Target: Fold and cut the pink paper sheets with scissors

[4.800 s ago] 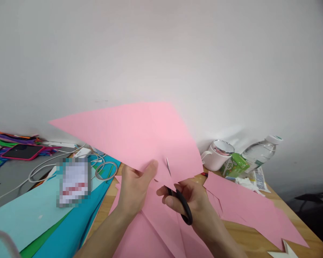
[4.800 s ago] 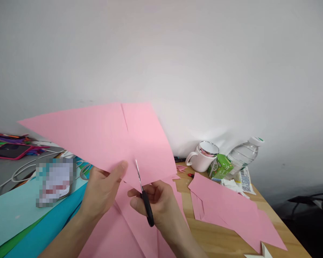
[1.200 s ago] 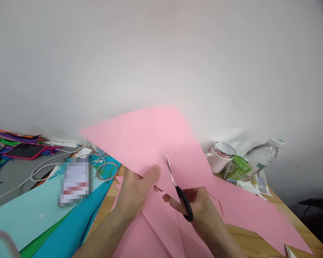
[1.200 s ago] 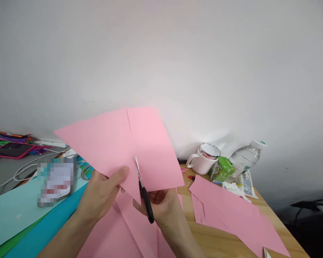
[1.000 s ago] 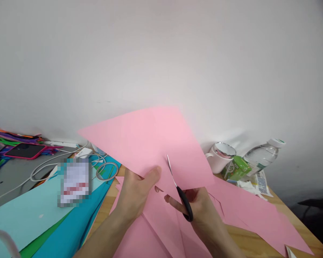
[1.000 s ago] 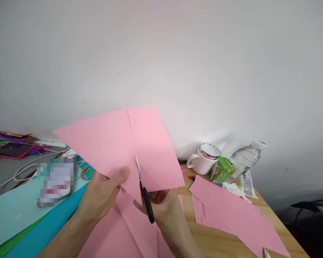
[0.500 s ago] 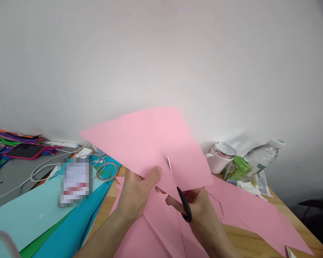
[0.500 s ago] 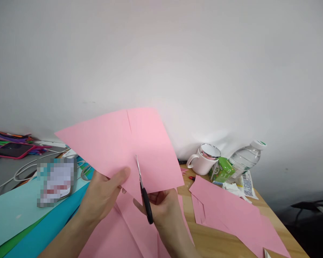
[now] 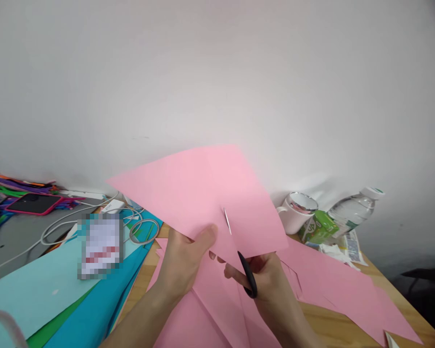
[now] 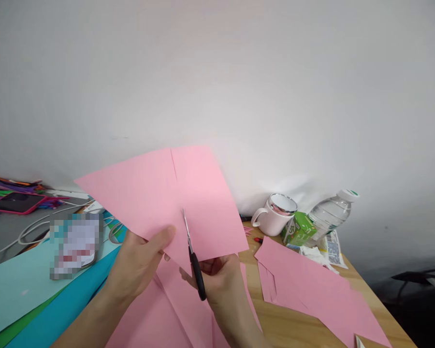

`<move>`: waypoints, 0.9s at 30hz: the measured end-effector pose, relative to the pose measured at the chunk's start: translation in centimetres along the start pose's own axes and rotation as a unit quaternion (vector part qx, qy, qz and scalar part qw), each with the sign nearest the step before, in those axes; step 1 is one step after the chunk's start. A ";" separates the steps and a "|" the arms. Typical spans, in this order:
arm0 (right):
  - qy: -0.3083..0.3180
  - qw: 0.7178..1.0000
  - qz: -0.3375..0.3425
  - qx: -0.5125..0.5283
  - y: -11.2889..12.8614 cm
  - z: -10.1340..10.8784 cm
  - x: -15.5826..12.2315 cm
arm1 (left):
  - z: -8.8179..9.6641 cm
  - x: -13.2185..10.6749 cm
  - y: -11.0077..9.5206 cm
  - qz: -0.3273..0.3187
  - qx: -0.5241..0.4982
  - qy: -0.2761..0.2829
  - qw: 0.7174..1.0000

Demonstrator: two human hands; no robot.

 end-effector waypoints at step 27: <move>-0.010 1.000 0.007 0.016 -0.6 0.7 0.3 | -0.1 -0.3 -0.2 0.005 0.031 -0.019 0.999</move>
Point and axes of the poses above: each hand's wrist, its own x-axis towards the middle knuckle, its own z-axis out of the back of the hand, y = z × x, the point moved 8 cm from there along x, towards the middle knuckle, and after that the axes turned 8 degrees about -z, right-handed, at the moved point
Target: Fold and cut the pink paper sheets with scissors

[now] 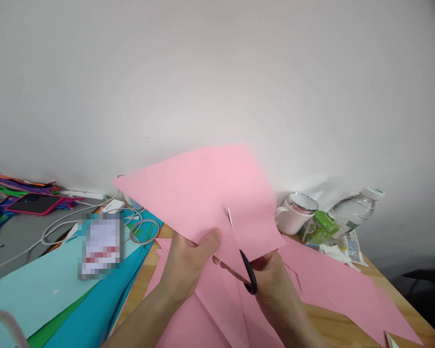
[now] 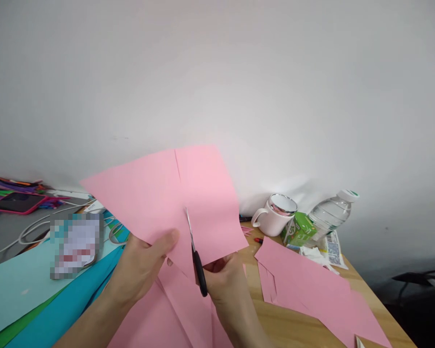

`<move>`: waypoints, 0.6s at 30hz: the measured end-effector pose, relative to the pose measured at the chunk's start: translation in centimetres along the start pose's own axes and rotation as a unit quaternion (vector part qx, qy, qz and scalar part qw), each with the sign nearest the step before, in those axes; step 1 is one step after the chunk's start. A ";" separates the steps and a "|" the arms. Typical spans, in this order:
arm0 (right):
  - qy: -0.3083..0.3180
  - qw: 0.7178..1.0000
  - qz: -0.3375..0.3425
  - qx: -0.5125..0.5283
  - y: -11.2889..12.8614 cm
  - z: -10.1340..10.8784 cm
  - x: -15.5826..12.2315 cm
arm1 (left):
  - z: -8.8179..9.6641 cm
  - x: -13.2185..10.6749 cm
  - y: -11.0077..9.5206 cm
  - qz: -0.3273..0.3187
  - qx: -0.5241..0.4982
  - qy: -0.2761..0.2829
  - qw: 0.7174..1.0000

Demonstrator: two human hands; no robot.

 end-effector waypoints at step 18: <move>-0.026 0.998 -0.011 -0.050 0.7 -0.1 -0.7 | -0.9 -0.2 -0.9 -0.010 -0.015 0.021 1.000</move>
Point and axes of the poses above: each hand's wrist, its own x-axis towards the middle knuckle, its own z-axis out of the back of the hand, y = z × x, the point moved 8 cm from there along x, towards the middle knuckle, and after that the axes turned 8 degrees about -z, right-handed, at the moved point
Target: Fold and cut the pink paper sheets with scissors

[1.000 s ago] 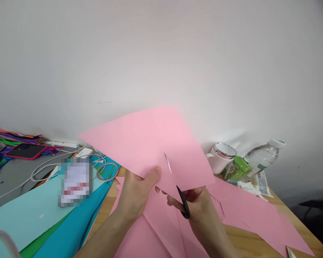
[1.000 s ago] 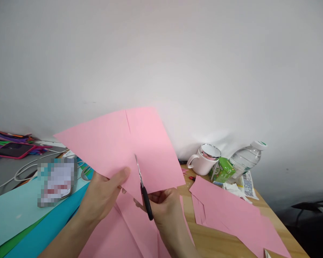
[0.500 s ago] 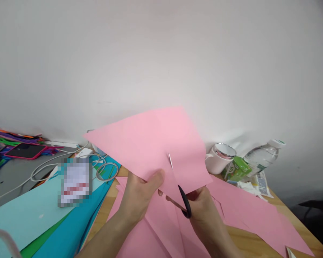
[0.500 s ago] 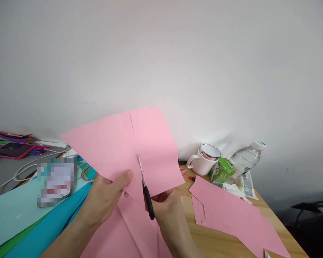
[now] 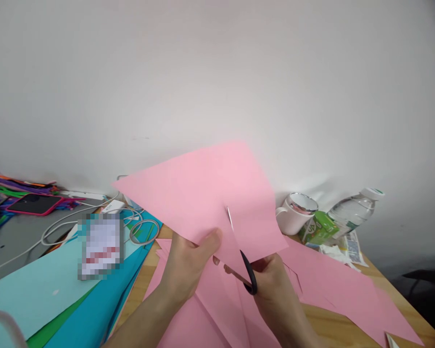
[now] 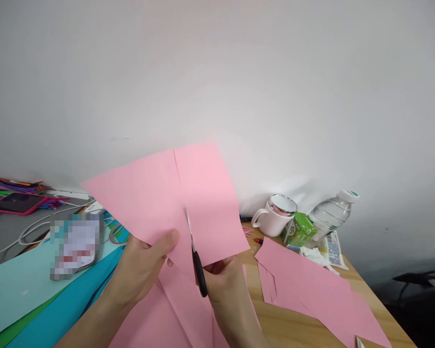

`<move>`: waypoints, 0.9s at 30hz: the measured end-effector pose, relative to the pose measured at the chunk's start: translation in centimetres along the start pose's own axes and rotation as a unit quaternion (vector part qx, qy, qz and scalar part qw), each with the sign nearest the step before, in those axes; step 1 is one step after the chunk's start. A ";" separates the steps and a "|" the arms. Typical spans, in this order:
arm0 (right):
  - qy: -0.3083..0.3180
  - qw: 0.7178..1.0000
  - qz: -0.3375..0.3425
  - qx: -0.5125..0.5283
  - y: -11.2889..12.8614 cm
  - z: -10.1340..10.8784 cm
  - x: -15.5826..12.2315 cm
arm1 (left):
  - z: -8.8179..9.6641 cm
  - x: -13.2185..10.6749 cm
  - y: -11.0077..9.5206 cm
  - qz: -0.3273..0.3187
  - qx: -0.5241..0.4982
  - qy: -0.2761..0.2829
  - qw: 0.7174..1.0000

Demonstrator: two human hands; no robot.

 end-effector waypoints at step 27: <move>-0.013 0.998 0.043 -0.044 0.9 0.1 0.1 | 0.0 -0.6 0.4 0.039 0.036 -0.011 0.999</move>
Point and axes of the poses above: each hand's wrist, its own x-axis towards the middle knuckle, its own z-axis out of the back of the hand, y = z × x, the point moved 8 cm from there along x, towards the middle knuckle, and after that the axes turned 8 degrees about -z, right-handed, at the moved point
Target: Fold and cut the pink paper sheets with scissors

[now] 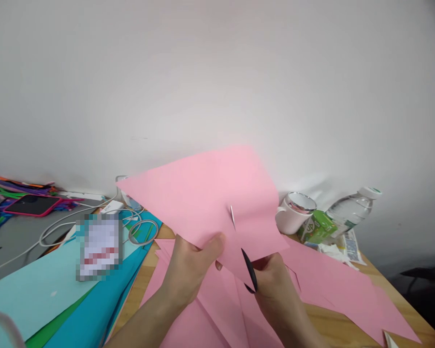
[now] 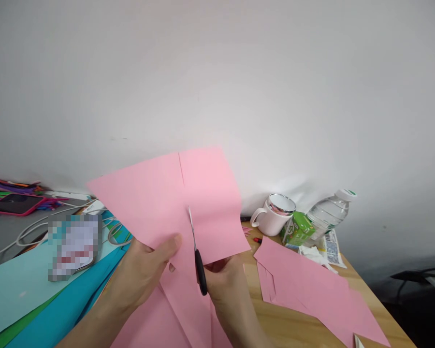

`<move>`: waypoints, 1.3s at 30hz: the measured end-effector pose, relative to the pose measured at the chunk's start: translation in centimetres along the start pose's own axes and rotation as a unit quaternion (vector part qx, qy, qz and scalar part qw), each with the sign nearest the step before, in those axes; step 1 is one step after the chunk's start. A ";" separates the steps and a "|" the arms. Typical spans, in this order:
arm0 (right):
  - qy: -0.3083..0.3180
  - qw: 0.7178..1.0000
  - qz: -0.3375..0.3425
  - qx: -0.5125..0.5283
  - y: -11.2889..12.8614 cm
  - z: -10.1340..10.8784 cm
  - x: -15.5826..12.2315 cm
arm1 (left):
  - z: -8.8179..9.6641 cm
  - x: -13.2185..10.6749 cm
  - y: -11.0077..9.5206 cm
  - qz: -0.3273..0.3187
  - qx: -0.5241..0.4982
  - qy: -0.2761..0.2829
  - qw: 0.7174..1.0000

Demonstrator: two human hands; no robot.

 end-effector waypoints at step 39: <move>0.017 0.998 -0.015 0.064 -0.1 -0.4 -0.1 | 3.5 1.0 -0.7 -0.074 -0.019 -0.135 0.988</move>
Point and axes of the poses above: each hand's wrist, its own x-axis towards the middle knuckle, its own z-axis out of the back of the hand, y = z × x, the point moved 8 cm from there along x, towards the middle knuckle, and after that the axes turned 8 degrees about -z, right-handed, at the moved point
